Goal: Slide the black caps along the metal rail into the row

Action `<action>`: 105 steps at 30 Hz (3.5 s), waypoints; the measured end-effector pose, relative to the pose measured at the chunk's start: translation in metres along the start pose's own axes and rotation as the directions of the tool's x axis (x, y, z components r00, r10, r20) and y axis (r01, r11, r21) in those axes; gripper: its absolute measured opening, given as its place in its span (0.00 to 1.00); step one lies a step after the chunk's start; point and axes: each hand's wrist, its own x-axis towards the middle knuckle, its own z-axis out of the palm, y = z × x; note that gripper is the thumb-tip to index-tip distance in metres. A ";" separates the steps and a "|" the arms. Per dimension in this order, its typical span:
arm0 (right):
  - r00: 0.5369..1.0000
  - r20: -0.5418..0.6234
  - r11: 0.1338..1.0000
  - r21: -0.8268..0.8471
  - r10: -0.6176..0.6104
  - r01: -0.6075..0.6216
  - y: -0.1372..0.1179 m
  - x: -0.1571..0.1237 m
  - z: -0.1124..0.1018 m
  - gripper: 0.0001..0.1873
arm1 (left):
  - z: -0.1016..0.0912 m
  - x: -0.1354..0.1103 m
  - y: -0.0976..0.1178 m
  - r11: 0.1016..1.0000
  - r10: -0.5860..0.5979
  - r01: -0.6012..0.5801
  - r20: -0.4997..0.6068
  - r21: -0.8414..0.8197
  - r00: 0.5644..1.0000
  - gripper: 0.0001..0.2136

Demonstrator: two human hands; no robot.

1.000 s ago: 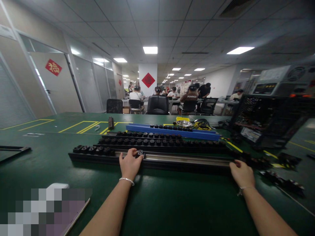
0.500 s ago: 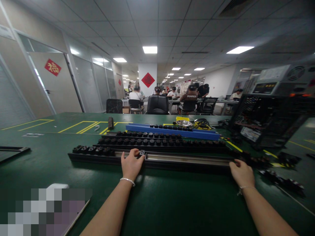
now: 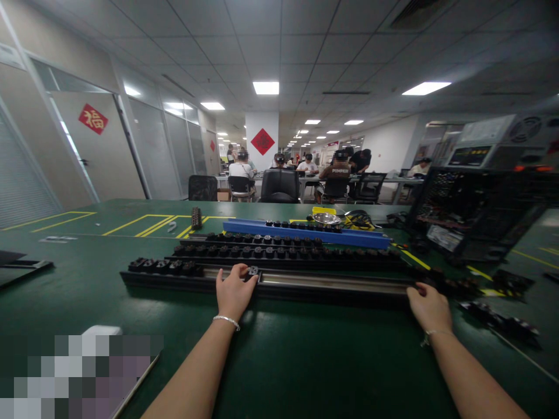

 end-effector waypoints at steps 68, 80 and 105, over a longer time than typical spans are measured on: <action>0.999 0.033 1.000 0.004 0.028 -0.029 -0.001 0.001 -0.002 0.28 | 0.010 -0.006 -0.001 0.895 0.246 -0.284 0.150 0.343 0.957 0.28; 1.000 0.010 1.000 0.023 0.015 -0.015 0.000 -0.001 -0.002 0.27 | 0.009 -0.008 0.004 0.887 0.258 -0.302 0.167 0.349 0.952 0.27; 0.990 0.120 0.997 -0.007 0.079 -0.078 -0.020 -0.011 -0.017 0.30 | 0.010 -0.013 0.013 0.888 0.300 -0.344 0.184 0.306 0.936 0.24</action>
